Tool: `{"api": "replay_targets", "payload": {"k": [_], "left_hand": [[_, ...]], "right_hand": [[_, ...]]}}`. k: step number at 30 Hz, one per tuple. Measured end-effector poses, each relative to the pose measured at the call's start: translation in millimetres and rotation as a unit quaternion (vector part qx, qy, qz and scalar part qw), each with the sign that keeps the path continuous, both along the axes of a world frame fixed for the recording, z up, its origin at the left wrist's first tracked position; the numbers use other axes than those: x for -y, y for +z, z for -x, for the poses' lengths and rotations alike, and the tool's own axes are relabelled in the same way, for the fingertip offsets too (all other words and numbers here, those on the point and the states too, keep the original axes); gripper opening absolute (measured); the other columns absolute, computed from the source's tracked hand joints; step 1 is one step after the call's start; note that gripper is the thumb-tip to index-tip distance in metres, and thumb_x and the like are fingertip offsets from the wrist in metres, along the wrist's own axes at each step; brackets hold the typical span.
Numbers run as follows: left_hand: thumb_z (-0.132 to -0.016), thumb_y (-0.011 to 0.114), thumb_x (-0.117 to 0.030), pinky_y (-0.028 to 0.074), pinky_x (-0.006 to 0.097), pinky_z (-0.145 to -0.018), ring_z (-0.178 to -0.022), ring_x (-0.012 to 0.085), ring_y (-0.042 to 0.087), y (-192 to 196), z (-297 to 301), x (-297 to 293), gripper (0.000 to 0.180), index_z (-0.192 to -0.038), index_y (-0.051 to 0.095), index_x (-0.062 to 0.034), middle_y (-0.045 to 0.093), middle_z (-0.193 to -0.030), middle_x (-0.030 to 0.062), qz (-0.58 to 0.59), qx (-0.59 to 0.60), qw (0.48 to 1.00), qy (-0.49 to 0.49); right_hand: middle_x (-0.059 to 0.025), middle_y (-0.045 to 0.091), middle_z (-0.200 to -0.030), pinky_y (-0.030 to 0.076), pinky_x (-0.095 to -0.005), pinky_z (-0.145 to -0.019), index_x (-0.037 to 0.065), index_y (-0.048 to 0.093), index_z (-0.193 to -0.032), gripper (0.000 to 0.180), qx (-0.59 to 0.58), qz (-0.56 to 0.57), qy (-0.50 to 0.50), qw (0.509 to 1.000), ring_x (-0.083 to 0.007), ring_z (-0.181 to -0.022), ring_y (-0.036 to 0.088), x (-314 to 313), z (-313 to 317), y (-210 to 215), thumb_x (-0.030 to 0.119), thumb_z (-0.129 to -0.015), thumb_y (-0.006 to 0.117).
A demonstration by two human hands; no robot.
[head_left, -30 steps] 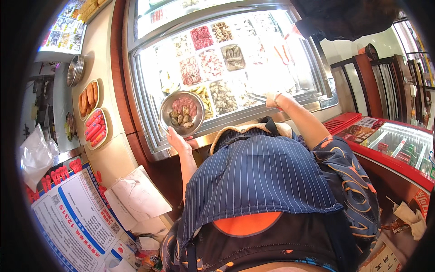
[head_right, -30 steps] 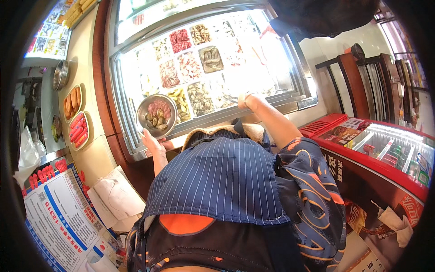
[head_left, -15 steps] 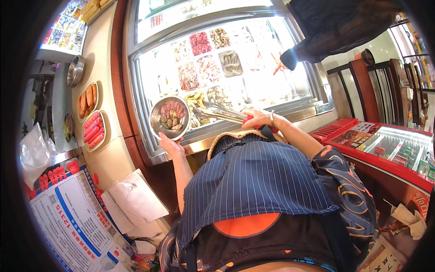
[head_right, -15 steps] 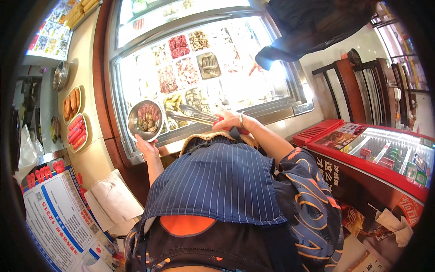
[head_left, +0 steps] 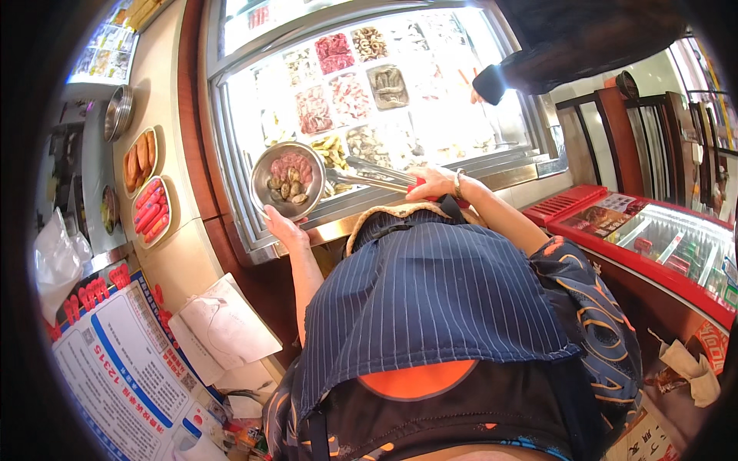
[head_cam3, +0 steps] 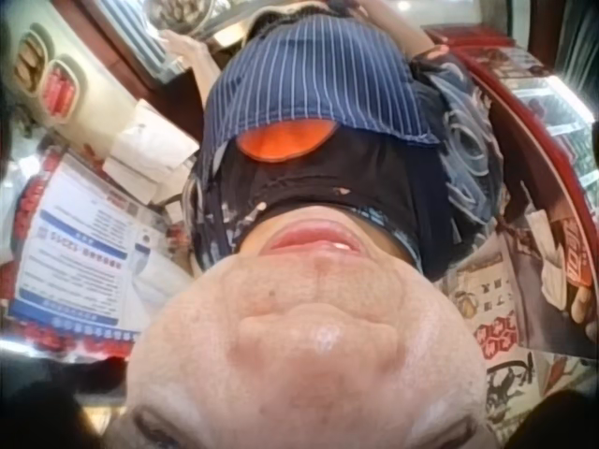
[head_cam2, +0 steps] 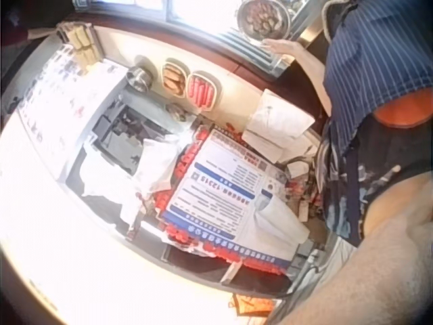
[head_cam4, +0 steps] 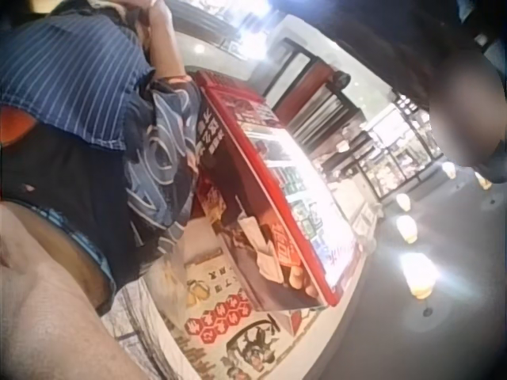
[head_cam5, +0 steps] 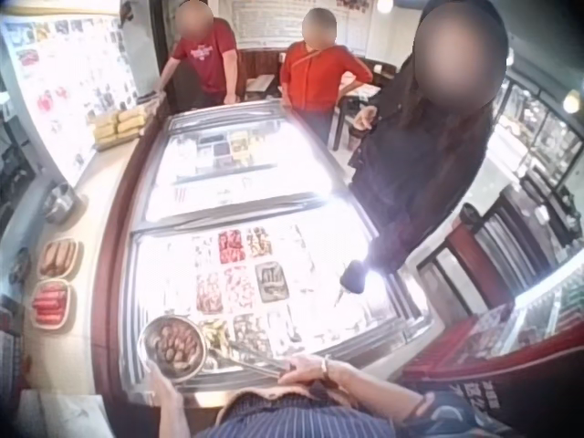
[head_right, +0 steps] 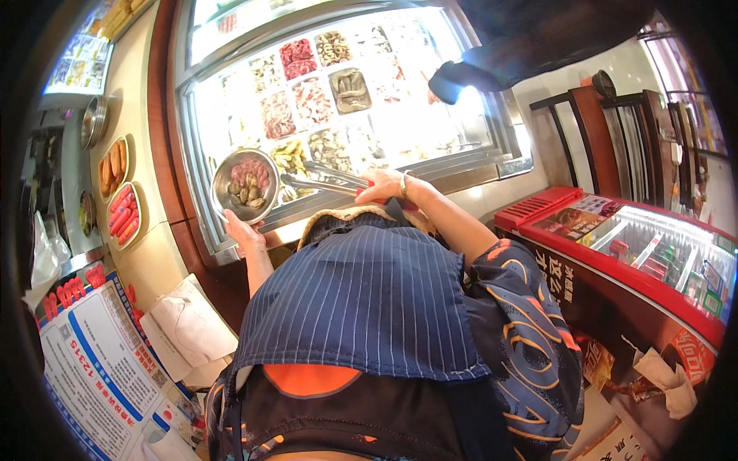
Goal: The person uses tongs to select various food items from a refrigerated display case and places them into a metal bowl. They handle items such as sausages, vegetables, and meat slices, transferring them from the display trays to the bowl held in their other hand.
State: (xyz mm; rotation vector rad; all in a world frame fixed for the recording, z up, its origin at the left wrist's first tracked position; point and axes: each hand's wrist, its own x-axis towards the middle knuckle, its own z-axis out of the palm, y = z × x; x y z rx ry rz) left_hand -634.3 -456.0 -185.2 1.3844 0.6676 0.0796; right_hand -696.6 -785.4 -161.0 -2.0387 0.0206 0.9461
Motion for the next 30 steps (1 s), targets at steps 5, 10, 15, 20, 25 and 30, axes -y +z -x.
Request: {"api": "replay_targets", "payload": {"k": [5, 10, 15, 20, 25, 30], "left_hand": [[-0.088, 0.04, -0.037, 0.043, 0.027, -0.031, -0.061, 0.0188, 0.059, 4, 1, 1, 0.039, -0.111, 0.04, -0.0058, 0.055, -0.091, 0.0101, 0.028, 0.005, 0.999, 0.023], [-0.088, 0.041, -0.036, 0.043, 0.027, -0.031, -0.059, 0.0182, 0.058, 10, -3, 2, 0.036, -0.108, 0.041, -0.0061, 0.056, -0.086, 0.0087, 0.056, 0.019, 0.997, 0.047], [-0.087, 0.043, -0.039, 0.044, 0.027, -0.031, -0.057, 0.0192, 0.059, 18, -5, 16, 0.039, -0.103, 0.043, -0.0035, 0.056, -0.085, 0.0097, 0.065, 0.018, 0.998, 0.012], [-0.088, 0.042, -0.037, 0.043, 0.028, -0.03, -0.056, 0.0207, 0.059, 30, 0, 60, 0.038, -0.111, 0.042, -0.007, 0.055, -0.089, 0.0112, 0.071, 0.013, 0.997, 0.027], [-0.088, 0.041, -0.036, 0.041, 0.028, -0.033, -0.061, 0.0192, 0.057, 21, 11, 99, 0.037, -0.112, 0.042, -0.0077, 0.054, -0.09, 0.008, 0.072, -0.026, 0.996, 0.044], [-0.087, 0.043, -0.039, 0.042, 0.028, -0.034, -0.058, 0.0195, 0.059, 22, 24, 126, 0.039, -0.104, 0.045, -0.0032, 0.058, -0.081, 0.0097, 0.043, -0.053, 0.995, 0.077]], "right_hand": [[-0.0202, 0.05, -0.111, 0.037, -0.0324, -0.088, -0.002, 0.04, -0.122, 0.076, -0.026, -0.032, -0.098, 0.994, -0.0286, -0.103, 0.048, 8, -8, 22, 0.042, -0.065, 0.064], [-0.0214, 0.051, -0.108, 0.037, -0.0336, -0.088, -0.002, 0.032, -0.126, 0.078, 0.013, -0.025, -0.232, 0.972, -0.0284, -0.101, 0.048, 32, -37, 0, 0.034, -0.066, 0.067], [-0.026, 0.05, -0.103, 0.038, -0.0359, -0.086, -0.004, 0.031, -0.123, 0.076, 0.094, 0.046, -0.209, 0.972, -0.033, -0.096, 0.048, 73, -76, -77, 0.033, -0.067, 0.066], [-0.0258, 0.046, -0.109, 0.036, -0.0383, -0.091, -0.006, 0.032, -0.122, 0.076, 0.167, 0.028, -0.082, 0.982, -0.0364, -0.102, 0.044, 100, -140, -128, 0.03, -0.064, 0.066], [-0.023, 0.048, -0.105, 0.036, -0.0391, -0.089, -0.005, 0.037, -0.117, 0.069, 0.373, 0.157, -0.084, 0.91, -0.0354, -0.098, 0.044, 119, -168, -214, 0.028, -0.064, 0.066], [-0.0215, 0.048, -0.102, 0.037, -0.038, -0.086, -0.004, 0.039, -0.115, 0.065, 0.354, 0.224, -0.094, 0.903, -0.0334, -0.094, 0.045, 128, -173, -211, 0.027, -0.064, 0.065]]}}
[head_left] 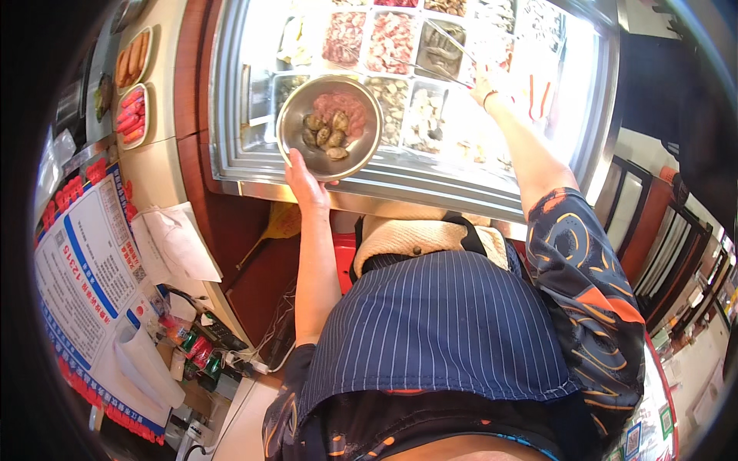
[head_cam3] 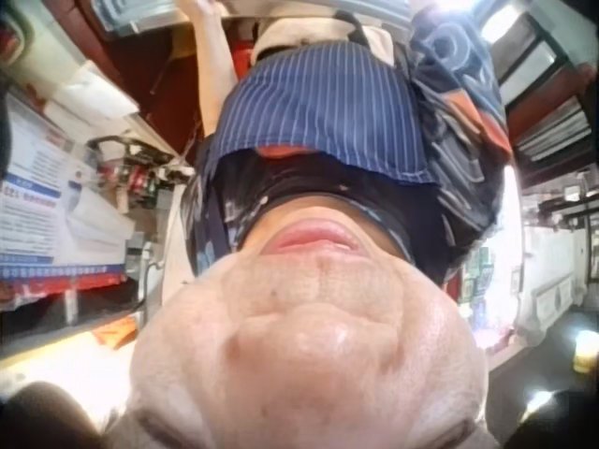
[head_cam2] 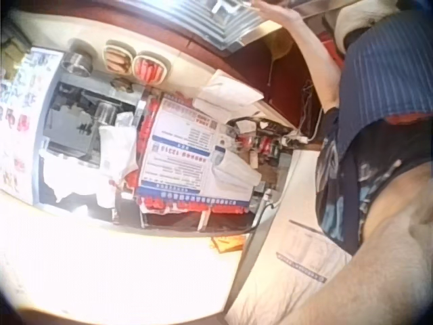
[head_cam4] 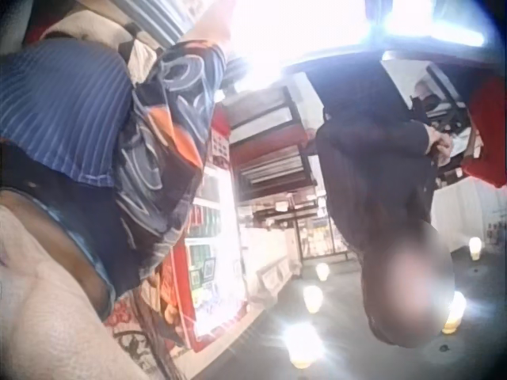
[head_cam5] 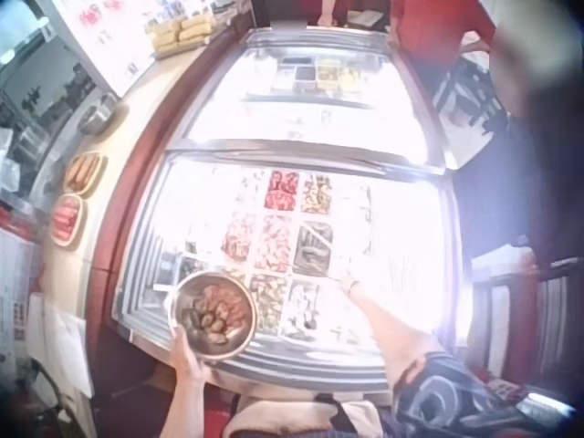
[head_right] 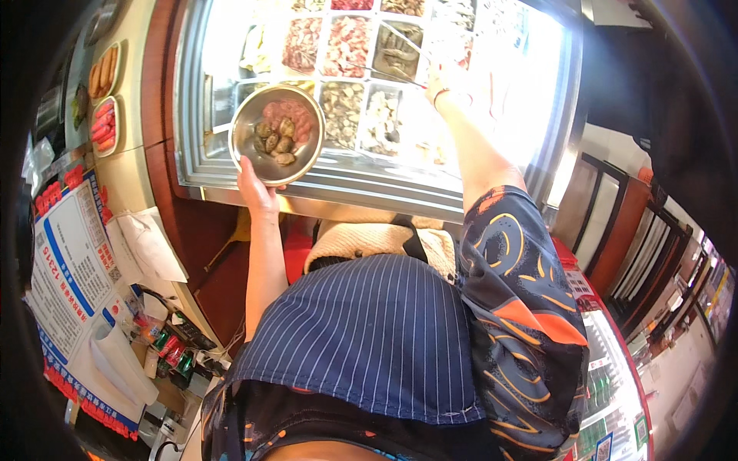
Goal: The person uses tongs to select various food items from a refrigerated display case and places them into a metal bowl. They handle items such as sausages, vegetables, and meat slices, transferring them from the display trays to the bowl held in their other hand.
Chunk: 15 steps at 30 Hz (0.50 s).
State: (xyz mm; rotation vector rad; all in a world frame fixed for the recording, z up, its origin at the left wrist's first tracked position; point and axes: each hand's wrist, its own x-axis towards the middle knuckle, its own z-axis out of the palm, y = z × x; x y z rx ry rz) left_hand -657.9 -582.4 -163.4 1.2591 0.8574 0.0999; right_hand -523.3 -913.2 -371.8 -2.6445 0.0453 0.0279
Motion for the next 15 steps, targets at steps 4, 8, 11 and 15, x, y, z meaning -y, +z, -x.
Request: {"api": "replay_targets", "payload": {"k": [4, 8, 11, 15], "left_hand": [[-0.086, 0.043, -0.039, 0.042, 0.028, -0.034, -0.057, 0.0193, 0.058, 0, 8, 12, 0.039, -0.102, 0.046, -0.0036, 0.058, -0.081, 0.0091, -0.011, -0.002, 1.0, 0.008], [-0.085, 0.046, -0.04, 0.044, 0.028, -0.034, -0.063, 0.0191, 0.059, -10, 12, 12, 0.045, -0.111, 0.041, -0.004, 0.055, -0.089, 0.0094, 0.013, -0.003, 1.0, -0.003], [-0.085, 0.046, -0.04, 0.044, 0.028, -0.034, -0.064, 0.0188, 0.059, -7, 11, 14, 0.045, -0.111, 0.041, -0.0039, 0.055, -0.089, 0.0092, 0.009, 0.002, 1.0, -0.017], [-0.086, 0.045, -0.039, 0.044, 0.028, -0.035, -0.062, 0.0185, 0.058, -7, 12, 15, 0.042, -0.11, 0.042, -0.0039, 0.055, -0.088, 0.0085, 0.004, -0.001, 1.0, -0.011]], "right_hand": [[-0.0203, 0.049, -0.099, 0.037, -0.0371, -0.083, -0.003, 0.04, -0.112, 0.062, -0.054, -0.012, 0.043, 0.998, -0.0318, -0.092, 0.045, 16, 24, 17, 0.027, -0.065, 0.065], [-0.019, 0.049, -0.096, 0.037, -0.0363, -0.081, -0.002, 0.042, -0.11, 0.058, -0.256, 0.005, 0.139, 0.957, -0.0302, -0.089, 0.045, 46, 91, 42, 0.026, -0.065, 0.065], [-0.0181, 0.049, -0.094, 0.037, -0.0356, -0.079, -0.001, 0.043, -0.109, 0.056, -0.364, 0.023, 0.195, 0.911, -0.029, -0.087, 0.045, 58, 125, 54, 0.026, -0.065, 0.065], [-0.0168, 0.049, -0.091, 0.038, -0.0348, -0.077, 0.0, 0.044, -0.107, 0.052, -0.396, 0.008, 0.222, 0.891, -0.0275, -0.084, 0.046, 51, 136, 54, 0.026, -0.066, 0.065]]}}
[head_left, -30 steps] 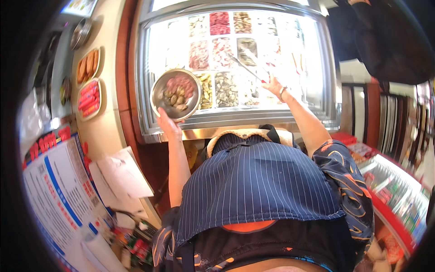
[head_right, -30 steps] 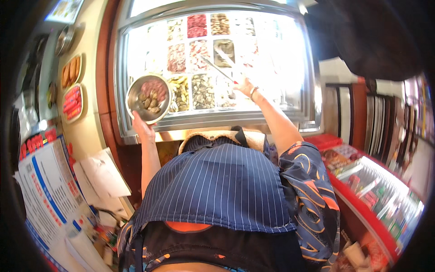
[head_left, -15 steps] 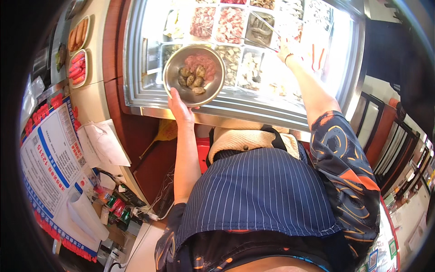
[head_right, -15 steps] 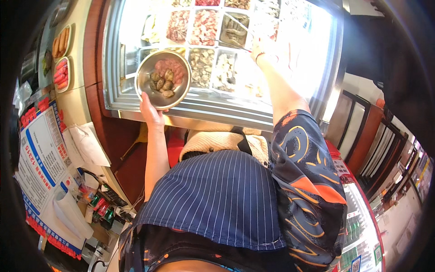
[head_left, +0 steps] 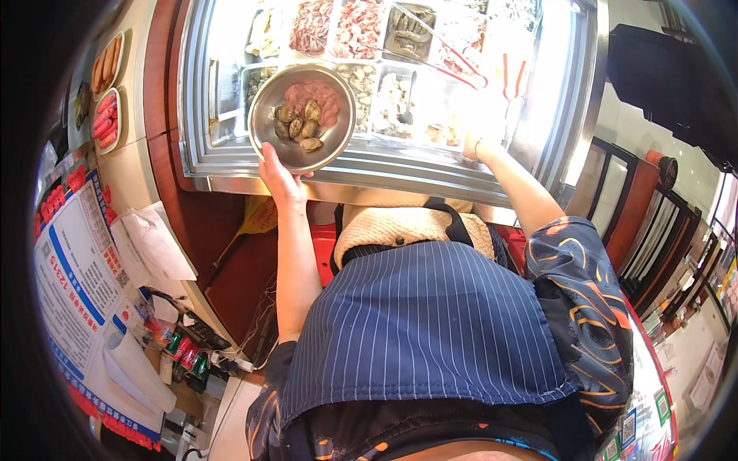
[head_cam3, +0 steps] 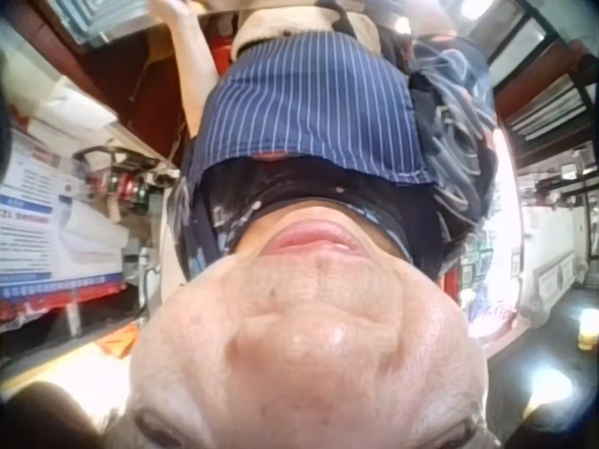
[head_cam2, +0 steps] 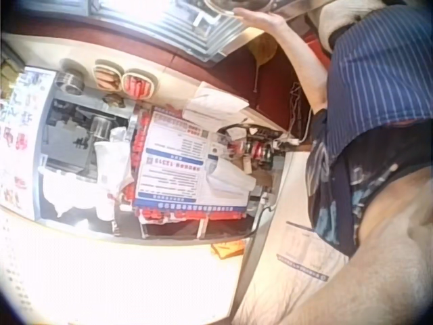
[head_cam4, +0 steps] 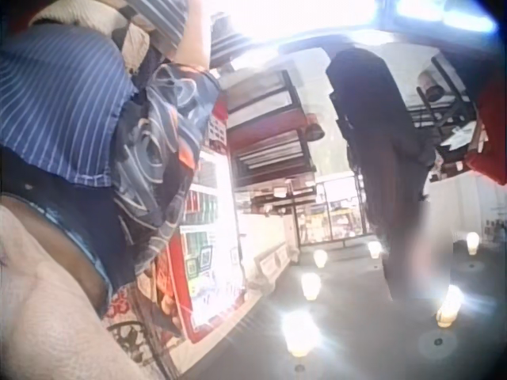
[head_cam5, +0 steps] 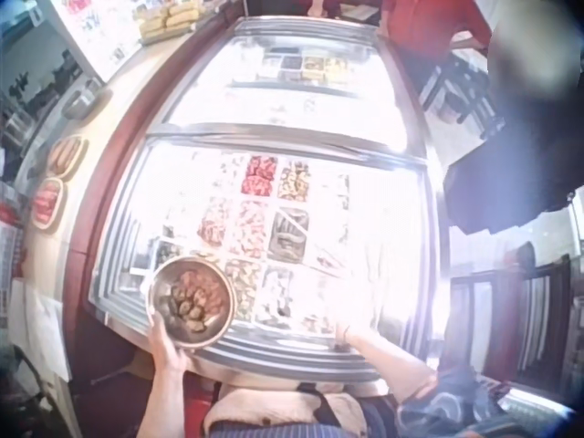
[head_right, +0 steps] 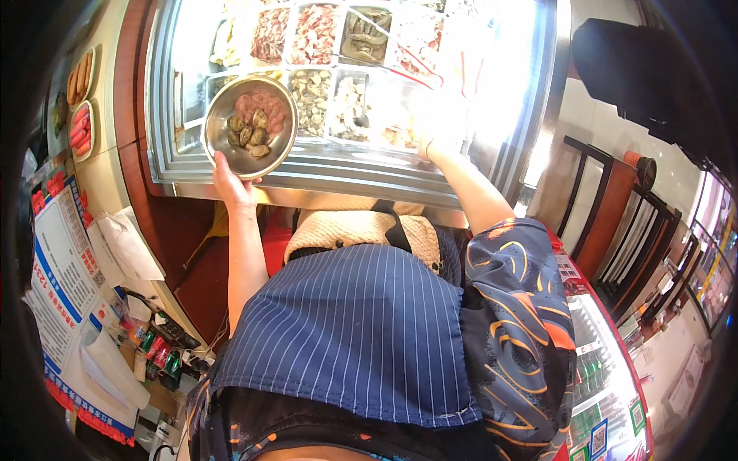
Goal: The person uses tongs to select various food items from a refrigerated display case and places them into a metal bowl. They handle items such as sausages, vegetables, and meat slices, transferring them from the display trays to the bowl held in their other hand.
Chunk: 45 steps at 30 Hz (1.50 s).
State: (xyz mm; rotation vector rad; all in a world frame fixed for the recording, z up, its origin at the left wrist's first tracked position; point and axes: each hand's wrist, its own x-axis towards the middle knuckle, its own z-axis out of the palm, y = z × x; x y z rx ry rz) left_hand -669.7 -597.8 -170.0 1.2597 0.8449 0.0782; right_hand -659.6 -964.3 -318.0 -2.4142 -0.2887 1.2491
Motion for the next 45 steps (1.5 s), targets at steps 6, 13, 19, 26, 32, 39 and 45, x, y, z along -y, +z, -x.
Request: {"api": "replay_targets", "payload": {"k": [6, 13, 19, 26, 32, 39, 45], "left_hand": [[-0.085, 0.046, -0.039, 0.044, 0.028, -0.034, -0.06, 0.0189, 0.058, -4, 4, 0, 0.042, -0.108, 0.042, -0.0039, 0.055, -0.086, 0.0082, -0.002, -0.004, 1.0, 0.007], [-0.085, 0.046, -0.04, 0.044, 0.027, -0.033, -0.058, 0.0184, 0.059, -4, 5, 4, 0.043, -0.108, 0.042, -0.0039, 0.055, -0.086, 0.0096, -0.004, -0.02, 1.0, 0.02], [-0.086, 0.045, -0.04, 0.044, 0.027, -0.033, -0.059, 0.0186, 0.059, -4, 2, 3, 0.043, -0.11, 0.041, -0.0041, 0.056, -0.088, 0.01, 0.0, -0.026, 0.999, 0.018], [-0.086, 0.043, -0.039, 0.044, 0.027, -0.033, -0.059, 0.0184, 0.059, -1, -2, 4, 0.042, -0.11, 0.04, -0.0039, 0.055, -0.088, 0.0101, -0.002, -0.03, 0.999, 0.016], [-0.087, 0.043, -0.037, 0.044, 0.026, -0.034, -0.059, 0.0182, 0.059, 2, -6, 6, 0.041, -0.11, 0.04, -0.0034, 0.055, -0.089, 0.0111, -0.009, -0.03, 1.0, -0.002], [-0.087, 0.043, -0.038, 0.046, 0.027, -0.034, -0.062, 0.0184, 0.059, -2, -15, 8, 0.043, -0.112, 0.04, -0.0032, 0.055, -0.091, 0.0108, -0.01, -0.035, 0.999, -0.016], [-0.088, 0.042, -0.037, 0.048, 0.026, -0.035, -0.064, 0.0182, 0.06, -15, -25, 13, 0.043, -0.117, 0.038, -0.0049, 0.054, -0.094, 0.0104, 0.003, -0.022, 0.998, -0.064]], "right_hand": [[-0.015, 0.05, -0.087, 0.038, -0.0335, -0.073, 0.001, 0.047, -0.103, 0.047, -0.015, -0.018, -0.01, 1.0, -0.0251, -0.079, 0.046, -13, -7, 2, 0.025, -0.066, 0.065], [-0.0128, 0.05, -0.082, 0.039, -0.032, -0.069, 0.003, 0.049, -0.1, 0.042, -0.016, 0.043, -0.013, 0.999, -0.0223, -0.074, 0.047, 11, -3, 3, 0.024, -0.067, 0.065], [-0.011, 0.051, -0.078, 0.039, -0.0307, -0.065, 0.004, 0.052, -0.096, 0.037, -0.043, 0.006, -0.004, 0.999, -0.0199, -0.07, 0.047, 2, 7, 1, 0.023, -0.068, 0.064], [-0.0088, 0.051, -0.073, 0.04, -0.0292, -0.061, 0.006, 0.054, -0.093, 0.031, -0.05, -0.026, -0.034, 0.998, -0.0172, -0.065, 0.047, -27, 2, -4, 0.022, -0.068, 0.064], [-0.0069, 0.052, -0.068, 0.041, -0.0279, -0.057, 0.007, 0.057, -0.089, 0.026, -0.078, -0.028, -0.053, 0.995, -0.0148, -0.061, 0.048, -24, -15, -4, 0.022, -0.069, 0.064], [-0.0048, 0.052, -0.064, 0.041, -0.0264, -0.053, 0.009, 0.06, -0.086, 0.02, -0.133, -0.031, -0.099, 0.986, -0.012, -0.056, 0.048, -14, -25, -2, 0.021, -0.07, 0.064], [-0.0029, 0.052, -0.059, 0.042, -0.0251, -0.049, 0.01, 0.062, -0.082, 0.016, -0.206, -0.044, -0.15, 0.966, -0.0097, -0.051, 0.049, 5, -38, 9, 0.02, -0.07, 0.064]]}}
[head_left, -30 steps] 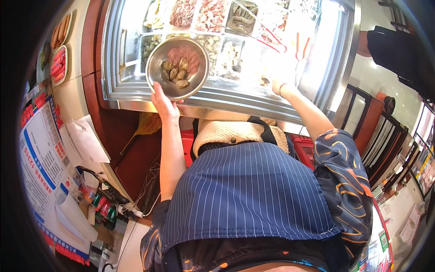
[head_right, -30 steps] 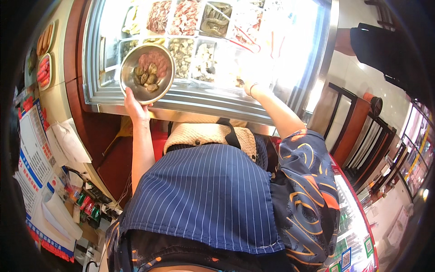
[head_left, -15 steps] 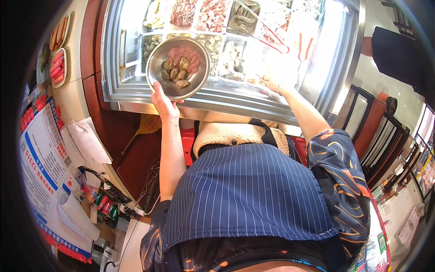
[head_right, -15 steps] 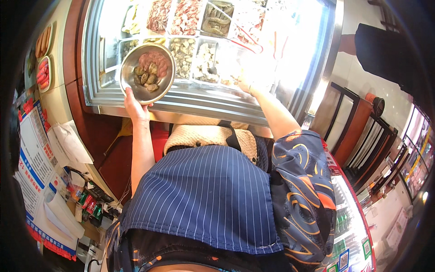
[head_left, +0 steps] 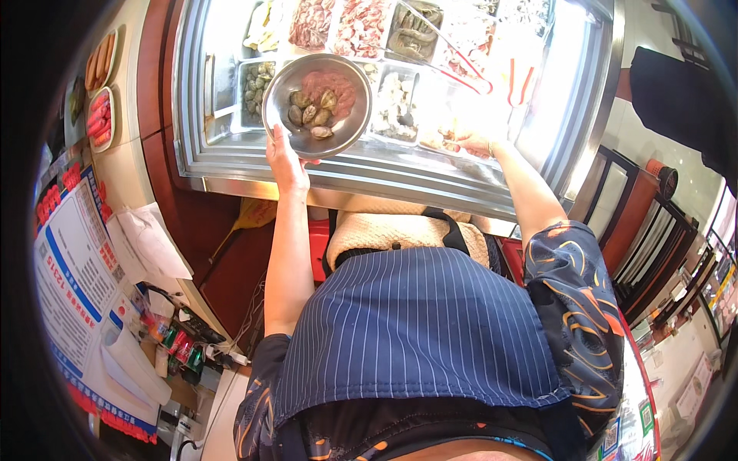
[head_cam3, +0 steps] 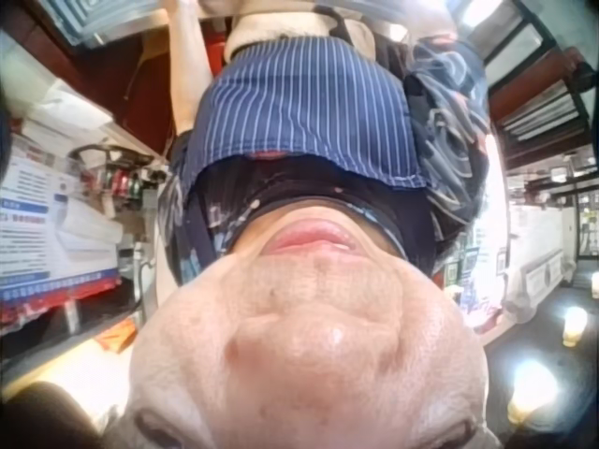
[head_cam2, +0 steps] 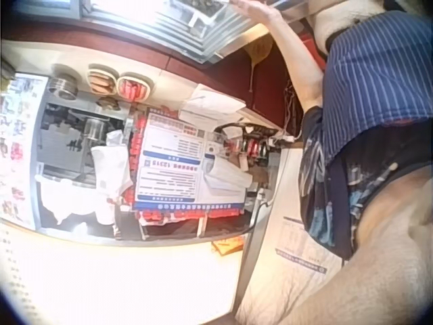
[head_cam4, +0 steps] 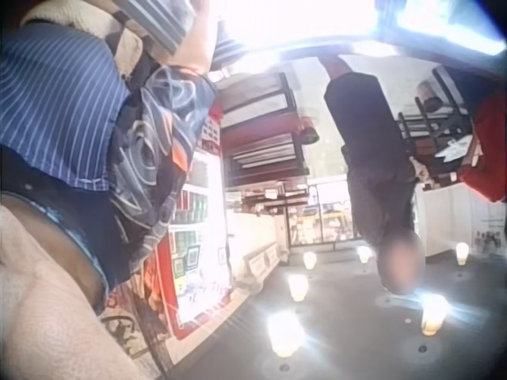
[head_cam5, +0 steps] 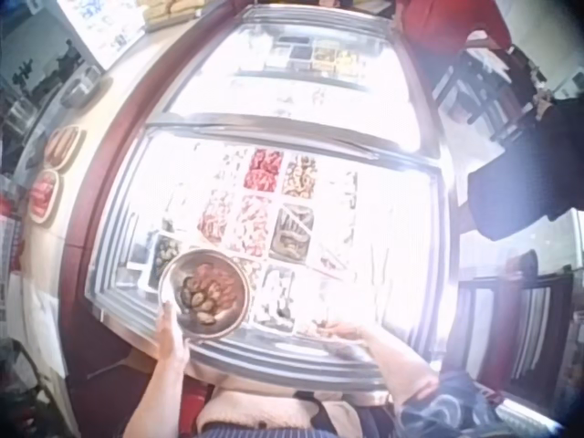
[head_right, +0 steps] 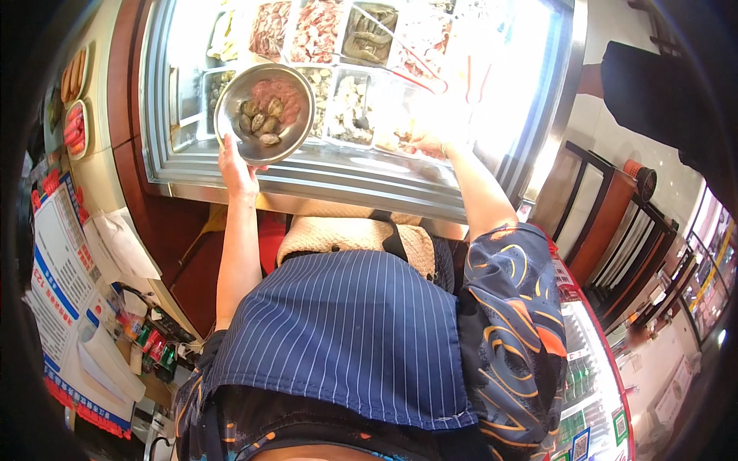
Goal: The person uses tongs to select various food items from a refrigerated display case and places them into a metal bowl. They handle items such as sausages, vegetables, and meat slices, transferring them from the display trays to the bowl held in their other hand.
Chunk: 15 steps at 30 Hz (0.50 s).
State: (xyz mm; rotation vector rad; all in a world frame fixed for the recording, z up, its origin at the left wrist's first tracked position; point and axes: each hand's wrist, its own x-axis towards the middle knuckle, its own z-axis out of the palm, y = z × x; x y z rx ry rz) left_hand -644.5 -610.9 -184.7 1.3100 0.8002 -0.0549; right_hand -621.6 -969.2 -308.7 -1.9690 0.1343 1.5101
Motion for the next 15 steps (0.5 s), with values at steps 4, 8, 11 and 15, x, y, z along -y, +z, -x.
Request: {"api": "replay_targets", "payload": {"k": [4, 8, 11, 15], "left_hand": [[-0.088, 0.042, -0.036, 0.048, 0.026, -0.034, -0.064, 0.0179, 0.061, -14, -7, 5, 0.043, -0.118, 0.037, -0.0053, 0.054, -0.094, 0.0103, -0.004, -0.003, 1.0, -0.016], [-0.089, 0.041, -0.036, 0.048, 0.027, -0.034, -0.062, 0.0173, 0.06, -21, -25, 20, 0.04, -0.114, 0.041, -0.0044, 0.055, -0.092, 0.0099, -0.001, -0.023, 0.998, -0.065], [-0.09, 0.042, -0.031, 0.047, 0.026, -0.054, -0.071, 0.0134, 0.055, -42, -21, 20, 0.035, -0.11, 0.046, -0.0019, 0.054, -0.089, 0.0072, -0.049, -0.024, 0.995, -0.079], [-0.09, 0.043, -0.028, 0.04, 0.024, -0.072, -0.082, 0.0109, 0.048, -37, -29, 43, 0.033, -0.11, 0.048, -0.0007, 0.055, -0.088, 0.0054, -0.049, -0.006, 0.994, -0.097]], "right_hand": [[0.002, 0.046, -0.053, 0.035, -0.0212, -0.044, 0.013, 0.063, -0.079, 0.008, -0.023, -0.038, -0.013, 0.999, -0.0057, -0.046, 0.041, 11, 4, -1, 0.02, -0.076, 0.059], [0.0024, 0.054, -0.069, 0.027, -0.0169, -0.041, 0.008, 0.061, -0.088, 0.018, -0.104, -0.159, -0.116, 0.975, -0.0014, -0.049, 0.034, 44, 29, -49, 0.023, -0.083, 0.052], [0.0054, 0.051, -0.068, 0.028, -0.0171, -0.044, 0.008, 0.061, -0.091, 0.017, -0.111, -0.192, -0.079, 0.972, -0.0019, -0.051, 0.035, 38, 5, 15, 0.019, -0.083, 0.051], [0.0059, 0.051, -0.068, 0.034, -0.018, -0.053, 0.008, 0.062, -0.087, 0.016, -0.047, -0.208, -0.137, 0.967, -0.0027, -0.058, 0.039, 41, 3, 60, 0.018, -0.083, 0.05]]}}
